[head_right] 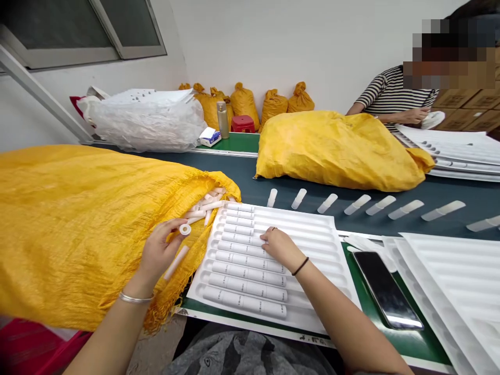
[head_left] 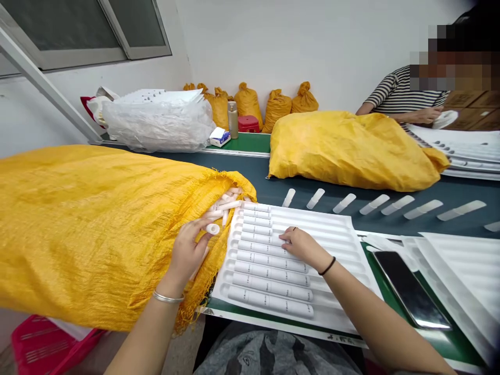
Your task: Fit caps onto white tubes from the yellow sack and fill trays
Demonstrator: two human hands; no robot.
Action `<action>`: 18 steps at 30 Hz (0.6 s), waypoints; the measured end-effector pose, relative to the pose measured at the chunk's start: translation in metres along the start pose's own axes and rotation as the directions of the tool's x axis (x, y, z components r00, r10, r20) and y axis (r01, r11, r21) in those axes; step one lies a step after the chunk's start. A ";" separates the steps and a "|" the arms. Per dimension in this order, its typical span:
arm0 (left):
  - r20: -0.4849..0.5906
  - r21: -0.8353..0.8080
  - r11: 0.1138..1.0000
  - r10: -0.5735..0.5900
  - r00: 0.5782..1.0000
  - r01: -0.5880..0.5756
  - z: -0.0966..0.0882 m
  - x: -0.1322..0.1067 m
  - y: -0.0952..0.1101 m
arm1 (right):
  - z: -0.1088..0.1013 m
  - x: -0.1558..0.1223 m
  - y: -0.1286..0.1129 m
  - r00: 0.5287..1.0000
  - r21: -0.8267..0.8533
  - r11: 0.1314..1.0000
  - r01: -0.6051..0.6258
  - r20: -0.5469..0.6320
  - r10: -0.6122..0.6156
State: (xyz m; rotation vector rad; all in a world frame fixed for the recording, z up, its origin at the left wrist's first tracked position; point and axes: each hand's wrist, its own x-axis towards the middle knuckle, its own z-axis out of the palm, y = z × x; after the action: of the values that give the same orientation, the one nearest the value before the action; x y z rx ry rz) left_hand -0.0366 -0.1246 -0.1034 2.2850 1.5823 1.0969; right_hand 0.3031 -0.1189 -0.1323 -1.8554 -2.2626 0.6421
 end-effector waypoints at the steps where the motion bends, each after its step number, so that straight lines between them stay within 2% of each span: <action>1: -0.009 -0.051 0.998 0.044 0.999 -0.045 0.000 -0.001 0.009 | 0.001 -0.005 -0.002 1.000 -0.006 1.000 0.022 -0.008 -0.022; 3: 0.007 -0.108 0.986 0.132 0.991 -0.131 0.002 -0.002 0.026 | -0.002 -0.014 -0.011 0.996 0.017 0.998 0.053 -0.076 -0.051; 5: 0.075 -0.132 0.977 0.180 0.981 -0.169 0.005 -0.003 0.042 | -0.010 -0.023 -0.024 0.979 0.163 0.979 0.124 -0.182 -0.094; 7: 0.178 -0.137 0.976 0.193 0.965 -0.170 0.008 -0.005 0.056 | -0.018 -0.032 -0.039 0.945 0.365 0.890 0.275 -0.273 -0.180; 9: 0.266 -0.123 0.978 0.195 0.944 -0.167 0.009 -0.006 0.067 | -0.026 -0.041 -0.053 0.889 0.448 0.780 0.437 -0.349 -0.297; 12: 0.308 -0.094 0.979 0.202 0.930 -0.181 0.007 -0.009 0.077 | -0.034 -0.049 -0.065 0.787 0.313 0.744 0.590 -0.429 -0.444; 14: 0.316 -0.128 0.972 0.230 0.920 -0.199 0.005 -0.011 0.081 | -0.038 -0.052 -0.069 0.738 0.212 0.733 0.646 -0.416 -0.531; 16: 0.320 -0.195 0.960 0.254 0.913 -0.199 0.002 -0.012 0.082 | -0.039 -0.053 -0.071 0.714 0.175 0.715 0.677 -0.393 -0.580; 18: 0.295 -0.227 0.962 0.215 0.931 -0.151 0.000 -0.012 0.082 | -0.039 -0.052 -0.072 0.706 0.177 0.710 0.682 -0.416 -0.573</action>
State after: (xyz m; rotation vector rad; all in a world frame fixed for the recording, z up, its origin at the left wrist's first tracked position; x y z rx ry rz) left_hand 0.0224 -0.1704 -0.0683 2.3611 1.1047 0.8261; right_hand 0.2651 -0.1706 -0.0598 -0.8377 -2.1887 0.4804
